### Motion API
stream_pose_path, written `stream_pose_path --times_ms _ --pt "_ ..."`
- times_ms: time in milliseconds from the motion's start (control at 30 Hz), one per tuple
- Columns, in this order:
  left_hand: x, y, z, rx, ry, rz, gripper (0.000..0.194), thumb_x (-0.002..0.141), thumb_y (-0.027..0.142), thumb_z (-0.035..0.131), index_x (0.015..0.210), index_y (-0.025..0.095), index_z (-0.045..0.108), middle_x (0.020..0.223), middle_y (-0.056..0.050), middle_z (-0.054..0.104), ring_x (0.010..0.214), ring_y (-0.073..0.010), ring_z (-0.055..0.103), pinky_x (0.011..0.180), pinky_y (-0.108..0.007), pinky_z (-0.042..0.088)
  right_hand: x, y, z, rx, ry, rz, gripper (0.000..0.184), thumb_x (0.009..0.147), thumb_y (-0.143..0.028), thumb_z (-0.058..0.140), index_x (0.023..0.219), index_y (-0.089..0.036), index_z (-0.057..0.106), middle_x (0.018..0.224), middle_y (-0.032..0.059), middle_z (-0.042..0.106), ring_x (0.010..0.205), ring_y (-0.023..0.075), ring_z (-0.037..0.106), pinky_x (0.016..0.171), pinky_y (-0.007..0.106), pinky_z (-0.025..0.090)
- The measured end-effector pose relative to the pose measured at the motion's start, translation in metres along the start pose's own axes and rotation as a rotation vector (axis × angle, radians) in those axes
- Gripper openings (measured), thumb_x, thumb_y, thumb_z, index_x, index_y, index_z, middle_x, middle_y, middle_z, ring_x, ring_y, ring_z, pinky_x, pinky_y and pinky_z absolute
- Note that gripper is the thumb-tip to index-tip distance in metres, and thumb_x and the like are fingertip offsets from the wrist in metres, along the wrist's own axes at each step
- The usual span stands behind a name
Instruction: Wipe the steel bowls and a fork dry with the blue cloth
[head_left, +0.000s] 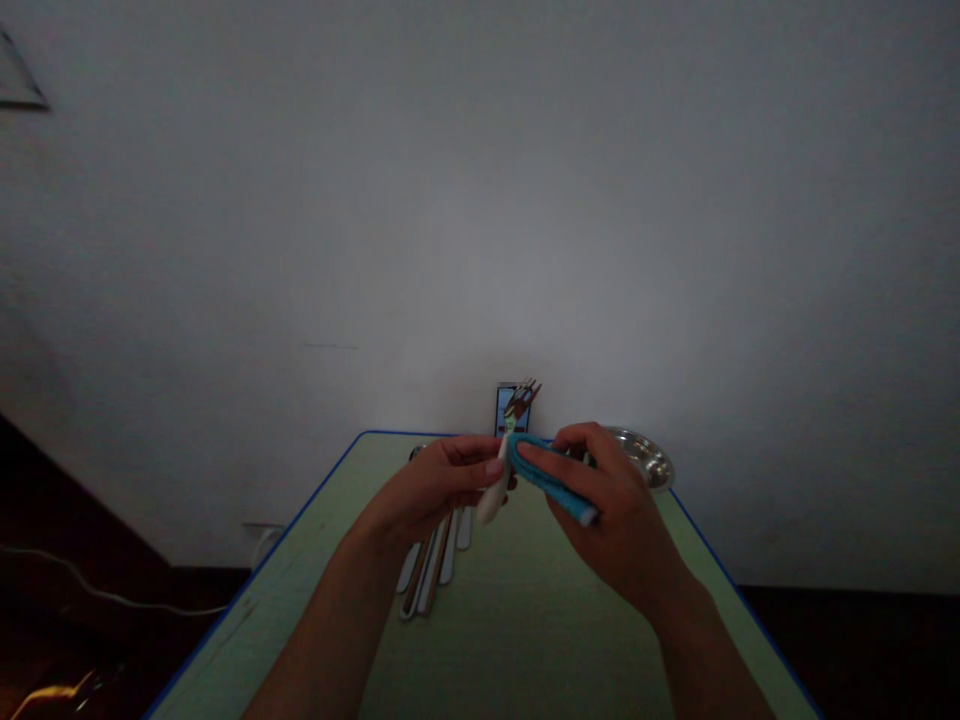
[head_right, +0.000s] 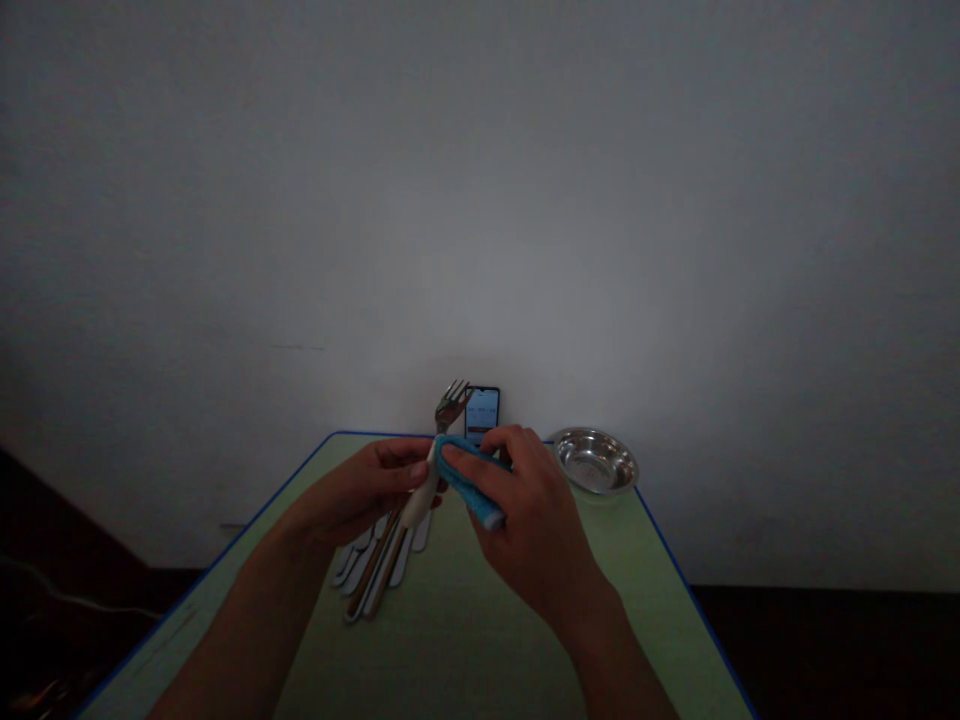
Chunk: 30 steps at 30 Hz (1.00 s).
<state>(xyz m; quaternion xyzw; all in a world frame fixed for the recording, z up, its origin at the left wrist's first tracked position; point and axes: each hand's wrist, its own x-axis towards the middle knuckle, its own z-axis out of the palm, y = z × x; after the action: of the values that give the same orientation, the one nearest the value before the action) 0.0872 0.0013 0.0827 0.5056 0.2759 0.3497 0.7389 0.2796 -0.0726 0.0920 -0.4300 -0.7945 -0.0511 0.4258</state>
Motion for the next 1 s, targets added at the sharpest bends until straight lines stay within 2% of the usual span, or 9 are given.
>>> stream_pose_path --times_ms 267,600,733,1000 --pt "-0.0009 0.0000 0.0025 0.044 -0.029 0.001 0.033 0.062 0.027 0.082 0.093 0.018 0.074 0.075 -0.002 0.069 0.065 -0.0113 0.060 0.063 -0.022 0.045 0.0009 0.0009 0.0026 -0.021 -0.004 0.000 0.046 0.080 -0.005 0.053 0.121 -0.024 0.059 0.103 0.0070 0.049 0.094 0.0191 0.049 0.078 0.036 0.044" --pt "0.0001 0.0000 0.0047 0.084 0.039 0.021 0.033 0.061 0.031 0.082 0.089 0.016 0.076 0.069 -0.002 0.068 0.061 -0.0093 0.052 0.058 -0.021 0.036 0.0016 0.0005 0.0025 -0.053 -0.024 0.015 0.049 0.077 -0.002 0.053 0.121 -0.022 0.059 0.101 0.0072 0.050 0.092 0.0190 0.049 0.078 0.035 0.044" --pt "0.0003 -0.0003 0.0048 0.077 0.043 0.022 0.031 0.062 0.032 0.081 0.088 0.015 0.076 0.071 -0.003 0.068 0.062 -0.0100 0.053 0.059 -0.022 0.036 0.0017 -0.0002 0.0025 -0.055 -0.030 0.018 0.050 0.077 -0.002 0.052 0.122 -0.023 0.059 0.101 0.0069 0.049 0.093 0.0190 0.048 0.079 0.035 0.043" --pt "0.0022 -0.0017 0.0036 0.052 0.088 0.025 0.030 0.056 0.029 0.084 0.080 0.015 0.076 0.069 -0.003 0.069 0.061 -0.0103 0.055 0.057 -0.021 0.038 0.0020 -0.0002 0.0031 -0.047 -0.032 0.010 0.048 0.078 -0.002 0.051 0.120 -0.023 0.059 0.101 0.0071 0.049 0.094 0.0193 0.048 0.079 0.036 0.044"
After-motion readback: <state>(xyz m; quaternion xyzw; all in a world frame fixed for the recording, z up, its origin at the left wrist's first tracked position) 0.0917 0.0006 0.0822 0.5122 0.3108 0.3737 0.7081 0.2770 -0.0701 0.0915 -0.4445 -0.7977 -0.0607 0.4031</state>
